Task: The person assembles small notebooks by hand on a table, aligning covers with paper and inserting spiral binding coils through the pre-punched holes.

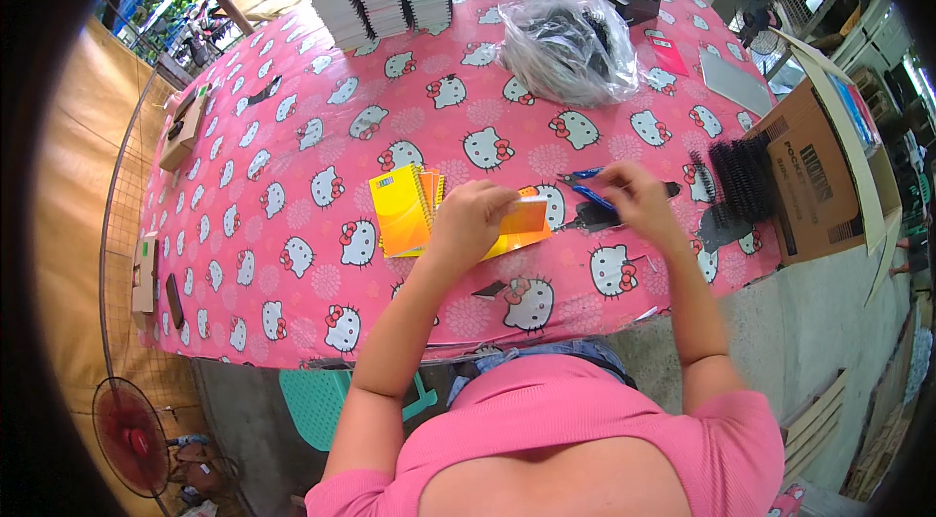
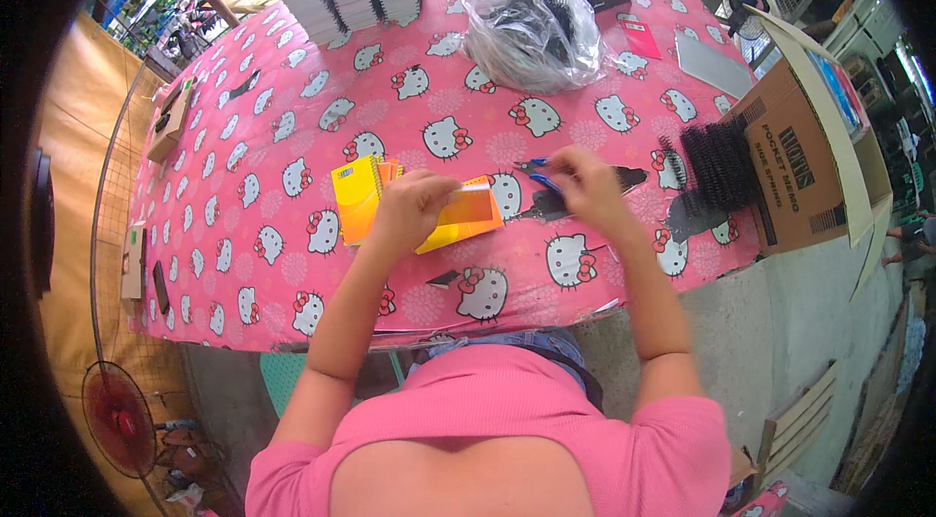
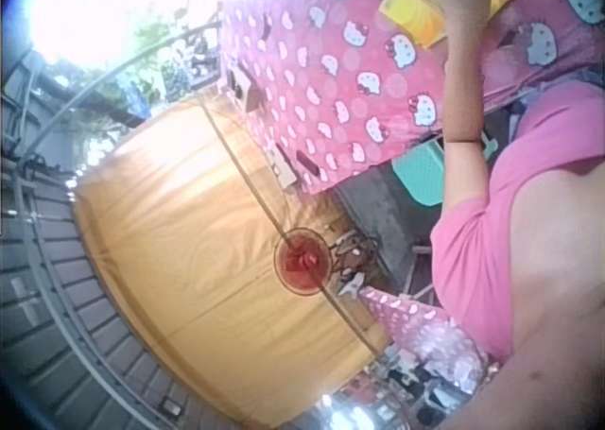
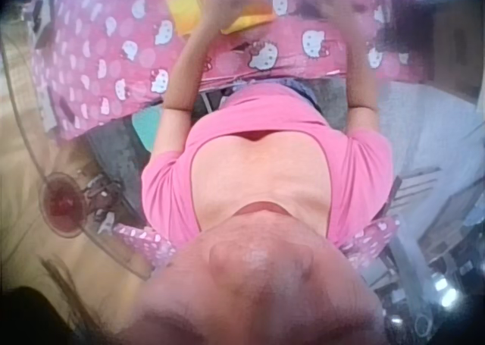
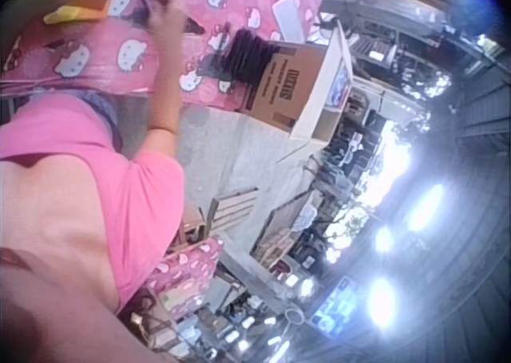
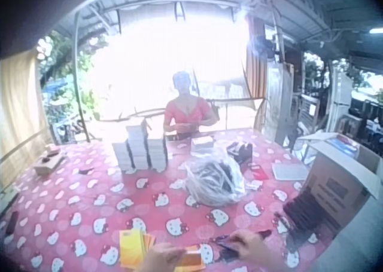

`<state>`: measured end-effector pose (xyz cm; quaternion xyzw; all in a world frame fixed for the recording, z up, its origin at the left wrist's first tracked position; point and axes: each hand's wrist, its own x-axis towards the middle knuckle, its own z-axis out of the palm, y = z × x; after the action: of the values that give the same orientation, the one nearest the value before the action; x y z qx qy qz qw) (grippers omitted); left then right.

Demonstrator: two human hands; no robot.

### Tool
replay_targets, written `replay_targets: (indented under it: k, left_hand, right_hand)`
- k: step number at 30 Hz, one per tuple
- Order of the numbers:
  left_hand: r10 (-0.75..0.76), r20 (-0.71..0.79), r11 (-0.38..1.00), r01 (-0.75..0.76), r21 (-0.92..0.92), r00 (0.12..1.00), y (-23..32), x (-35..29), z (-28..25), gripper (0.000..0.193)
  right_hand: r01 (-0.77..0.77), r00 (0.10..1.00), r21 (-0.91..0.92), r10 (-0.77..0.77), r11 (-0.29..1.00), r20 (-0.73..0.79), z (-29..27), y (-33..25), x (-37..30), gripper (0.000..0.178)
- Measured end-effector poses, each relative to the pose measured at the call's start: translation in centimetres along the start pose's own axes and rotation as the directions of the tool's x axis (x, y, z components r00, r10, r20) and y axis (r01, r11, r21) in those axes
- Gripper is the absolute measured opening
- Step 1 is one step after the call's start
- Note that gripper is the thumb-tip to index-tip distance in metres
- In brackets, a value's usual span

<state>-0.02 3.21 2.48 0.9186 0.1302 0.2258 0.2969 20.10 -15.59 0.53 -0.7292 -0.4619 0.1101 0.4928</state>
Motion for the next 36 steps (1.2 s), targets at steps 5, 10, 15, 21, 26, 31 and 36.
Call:
replay_targets:
  k: [5, 10, 15, 21, 26, 31, 36]
  left_hand:
    - [0.073, -0.086, 0.997, -0.070, 0.039, 0.994, -0.1, -1.0, 1.5, 0.014]
    - [0.066, -0.204, 0.998, -0.061, 0.029, 0.977, 1.4, -1.7, 1.9, 0.019]
    - [0.070, -0.256, 0.995, -0.048, 0.090, 0.964, 1.2, -2.7, 2.4, 0.017]
    - [0.085, -0.406, 0.959, 0.036, 0.281, 0.910, 3.0, -3.2, 3.3, 0.016]
    - [0.032, -0.377, 0.992, 0.017, 0.127, 0.926, 1.2, -3.8, 3.8, 0.018]
    - [0.121, -0.374, 0.985, -0.064, 0.162, 0.920, 1.4, -2.7, 3.3, 0.016]
    - [0.045, -0.334, 0.996, -0.018, 0.084, 0.942, 1.4, -2.3, 4.1, 0.016]
  right_hand:
    - [0.052, 0.981, 0.059, -0.062, 0.997, 0.183, 3.1, -3.9, -0.4, 0.020]
    - [0.156, 0.983, 0.024, -0.157, 0.987, 0.096, 3.2, -3.9, -0.2, 0.017]
    - [-0.040, 0.954, 0.137, -0.003, 0.990, 0.300, 3.5, -3.8, -0.4, 0.014]
    - [-0.085, 0.950, 0.059, 0.063, 0.995, 0.307, 4.2, -4.7, -0.6, 0.025]
    - [0.217, 0.976, -0.215, -0.204, 0.952, 0.080, 6.0, -3.4, -1.4, 0.024]
    - [0.222, 0.975, -0.308, -0.202, 0.925, 0.097, 6.0, -4.5, -1.0, 0.023]
    - [0.223, 0.971, -0.240, -0.238, 0.945, -0.032, 6.6, -3.9, -1.2, 0.024]
